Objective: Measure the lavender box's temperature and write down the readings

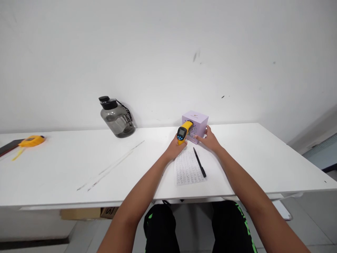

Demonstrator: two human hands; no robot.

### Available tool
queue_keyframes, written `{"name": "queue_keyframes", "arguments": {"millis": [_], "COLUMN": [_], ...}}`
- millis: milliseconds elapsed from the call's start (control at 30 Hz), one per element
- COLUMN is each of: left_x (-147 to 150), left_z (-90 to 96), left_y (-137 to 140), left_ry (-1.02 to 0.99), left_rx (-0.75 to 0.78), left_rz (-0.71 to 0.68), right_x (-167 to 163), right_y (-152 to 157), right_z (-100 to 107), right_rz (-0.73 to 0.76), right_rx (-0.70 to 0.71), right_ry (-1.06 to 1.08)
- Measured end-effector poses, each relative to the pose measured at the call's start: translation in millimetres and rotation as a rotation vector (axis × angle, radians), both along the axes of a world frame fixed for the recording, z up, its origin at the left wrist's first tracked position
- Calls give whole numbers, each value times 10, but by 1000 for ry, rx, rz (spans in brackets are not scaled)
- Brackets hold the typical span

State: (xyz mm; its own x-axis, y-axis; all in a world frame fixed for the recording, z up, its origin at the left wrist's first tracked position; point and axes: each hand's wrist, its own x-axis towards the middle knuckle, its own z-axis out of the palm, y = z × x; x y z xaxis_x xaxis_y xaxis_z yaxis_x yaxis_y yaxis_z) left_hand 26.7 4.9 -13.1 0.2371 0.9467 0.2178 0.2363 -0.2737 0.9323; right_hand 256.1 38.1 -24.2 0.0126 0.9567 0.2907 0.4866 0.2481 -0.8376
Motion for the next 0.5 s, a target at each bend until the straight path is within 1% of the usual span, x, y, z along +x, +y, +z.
{"name": "queue_keyframes", "arguments": {"millis": [167, 333, 500], "left_x": [7, 1, -6], "left_z": [30, 12, 1], "left_y": [-18, -8, -5], "left_ry": [-3, -7, 4], "left_rx": [9, -10, -7], "left_rz": [2, -4, -4], "right_x": [0, 6, 8], "right_y": [9, 21, 26], "right_z": [-9, -28, -28], "right_rz": [-6, 0, 1], "right_rx": [-3, 13, -3], "right_ry": [4, 7, 10]}}
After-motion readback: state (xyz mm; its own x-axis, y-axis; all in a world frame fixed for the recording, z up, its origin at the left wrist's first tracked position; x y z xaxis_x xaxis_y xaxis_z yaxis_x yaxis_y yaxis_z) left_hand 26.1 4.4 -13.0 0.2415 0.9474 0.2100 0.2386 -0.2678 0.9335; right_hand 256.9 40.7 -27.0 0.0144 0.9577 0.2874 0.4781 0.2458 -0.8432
